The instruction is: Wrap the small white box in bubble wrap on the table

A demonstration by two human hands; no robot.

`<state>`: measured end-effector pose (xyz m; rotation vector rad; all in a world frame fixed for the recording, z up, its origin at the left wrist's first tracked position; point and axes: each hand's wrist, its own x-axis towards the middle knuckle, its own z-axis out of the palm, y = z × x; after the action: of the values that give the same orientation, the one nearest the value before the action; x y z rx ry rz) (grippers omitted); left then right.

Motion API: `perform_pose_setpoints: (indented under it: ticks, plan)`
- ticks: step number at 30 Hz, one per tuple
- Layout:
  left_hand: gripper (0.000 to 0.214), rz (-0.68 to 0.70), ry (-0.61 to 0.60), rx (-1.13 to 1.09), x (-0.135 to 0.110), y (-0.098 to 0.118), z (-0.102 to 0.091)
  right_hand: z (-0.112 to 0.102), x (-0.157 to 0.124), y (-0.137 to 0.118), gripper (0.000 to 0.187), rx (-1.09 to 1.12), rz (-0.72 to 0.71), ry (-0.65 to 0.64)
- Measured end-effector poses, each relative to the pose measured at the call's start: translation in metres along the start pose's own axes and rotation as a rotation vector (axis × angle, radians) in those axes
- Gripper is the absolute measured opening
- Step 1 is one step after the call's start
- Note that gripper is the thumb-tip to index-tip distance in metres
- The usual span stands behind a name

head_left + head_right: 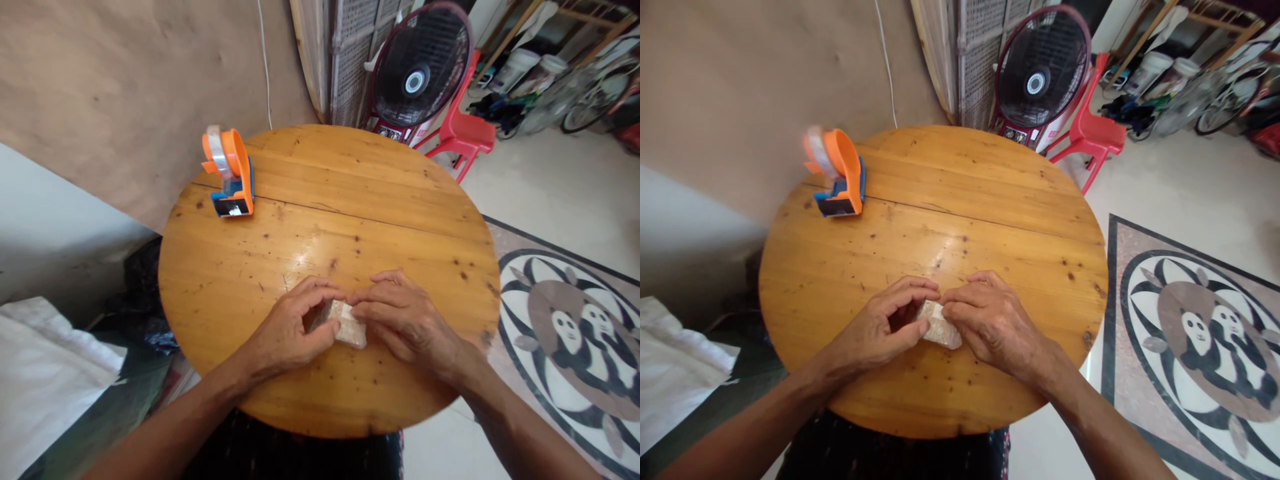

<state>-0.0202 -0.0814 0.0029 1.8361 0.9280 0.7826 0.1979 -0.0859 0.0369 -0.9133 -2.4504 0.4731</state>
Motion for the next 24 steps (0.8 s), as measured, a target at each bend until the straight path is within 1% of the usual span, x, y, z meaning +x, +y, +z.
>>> perform_pose_setpoints:
  ticks: [6, 12, 18, 20, 24]
  plan:
    - [0.032, 0.008, -0.01, -0.005, 0.001, -0.002, 0.0, -0.005, 0.0, -0.007, 0.02, -0.085, -0.004, -0.008]
    - [0.031, -0.015, -0.021, -0.007, 0.0, -0.003, 0.001, -0.006, -0.009, -0.013, 0.023, -0.125, -0.016, 0.064]
    - [0.03, 0.0, -0.009, -0.01, 0.0, -0.003, 0.001, -0.003, -0.015, -0.015, 0.029, -0.138, 0.029, 0.116]
    - [0.031, 0.003, -0.005, -0.021, 0.0, -0.003, 0.001, -0.002, -0.013, -0.015, 0.031, -0.124, 0.045, 0.108]
    - [0.032, -0.018, -0.01, -0.037, -0.001, -0.003, 0.001, 0.001, -0.009, -0.014, 0.035, -0.073, 0.068, 0.047]
